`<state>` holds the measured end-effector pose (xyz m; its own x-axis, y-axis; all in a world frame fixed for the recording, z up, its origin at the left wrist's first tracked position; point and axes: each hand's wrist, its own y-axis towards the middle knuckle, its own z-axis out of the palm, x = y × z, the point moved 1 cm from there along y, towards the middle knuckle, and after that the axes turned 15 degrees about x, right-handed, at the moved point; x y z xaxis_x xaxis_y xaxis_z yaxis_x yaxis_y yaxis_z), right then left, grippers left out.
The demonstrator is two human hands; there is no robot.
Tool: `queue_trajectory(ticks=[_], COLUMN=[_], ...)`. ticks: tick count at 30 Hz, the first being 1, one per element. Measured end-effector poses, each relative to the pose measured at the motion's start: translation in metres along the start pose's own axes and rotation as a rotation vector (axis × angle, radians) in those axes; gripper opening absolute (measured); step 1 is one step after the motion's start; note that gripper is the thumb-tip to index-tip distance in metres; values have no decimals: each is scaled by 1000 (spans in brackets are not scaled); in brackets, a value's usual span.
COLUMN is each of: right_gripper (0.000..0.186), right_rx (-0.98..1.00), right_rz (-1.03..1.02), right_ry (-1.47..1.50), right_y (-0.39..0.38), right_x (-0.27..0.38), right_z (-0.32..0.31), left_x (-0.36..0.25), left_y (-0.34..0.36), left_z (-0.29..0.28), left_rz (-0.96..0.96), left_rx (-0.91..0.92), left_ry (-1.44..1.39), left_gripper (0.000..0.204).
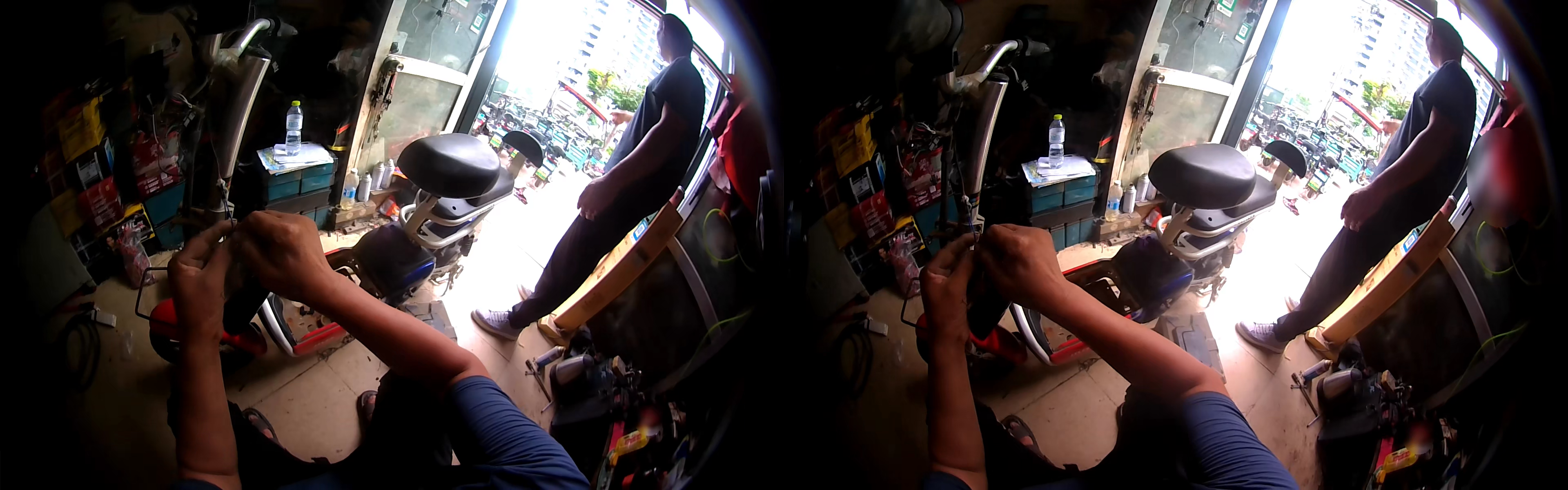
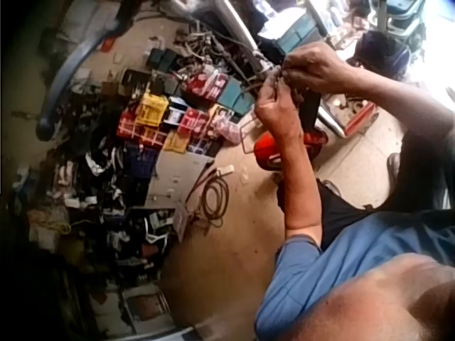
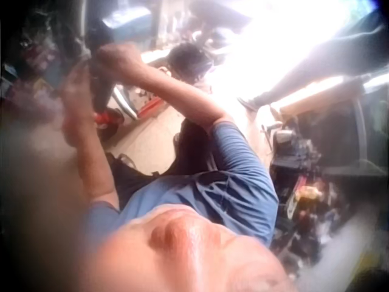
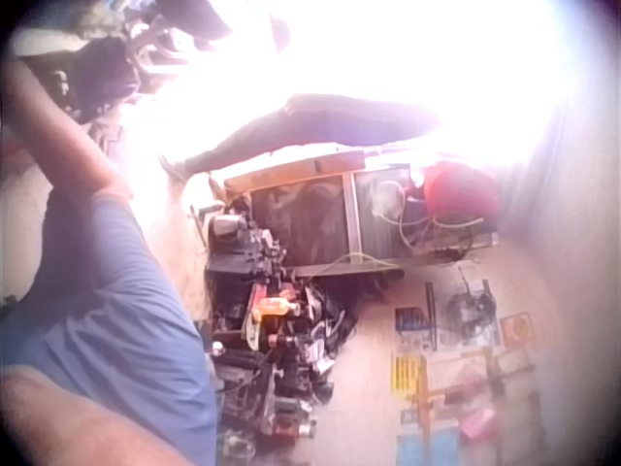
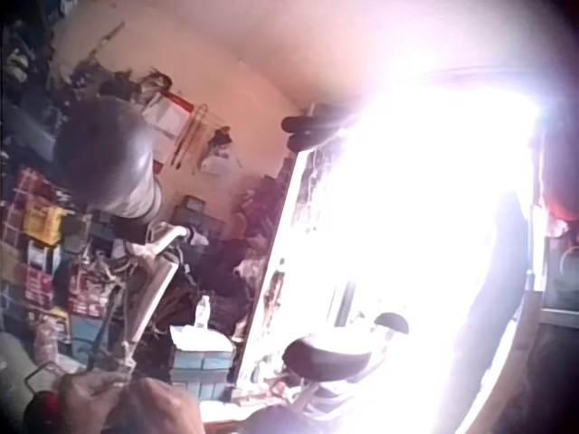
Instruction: The person strips a wire with a small blade, twists electrical wires together, and wraps the connection with yellow electrical tape on the front portion of a motorcycle.
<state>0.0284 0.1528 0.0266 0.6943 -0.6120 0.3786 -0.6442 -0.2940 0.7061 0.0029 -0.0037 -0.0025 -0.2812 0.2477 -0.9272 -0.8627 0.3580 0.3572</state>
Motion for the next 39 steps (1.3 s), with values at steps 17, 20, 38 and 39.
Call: queue_trajectory(ticks=[17, 20, 38, 39], right_gripper=[26, 30, 21, 21], right_rx=[-10, 15, 195, 203], right_rz=[74, 50, 155, 170], right_ry=[-134, -107, 99, 128], right_y=[11, 11, 7, 5], right_x=[-3, -4, -19, -19], right_z=[22, 16, -3, -5], left_x=[-4, -15, 4, 3], left_y=[-8, -9, 0, 0], left_z=[-13, -11, -12, -12], left_rz=[25, -56, -34, -44], left_rx=[64, 161, 117, 111], left_ry=[-66, -11, -89, -97], left_gripper=[28, 34, 21, 21])
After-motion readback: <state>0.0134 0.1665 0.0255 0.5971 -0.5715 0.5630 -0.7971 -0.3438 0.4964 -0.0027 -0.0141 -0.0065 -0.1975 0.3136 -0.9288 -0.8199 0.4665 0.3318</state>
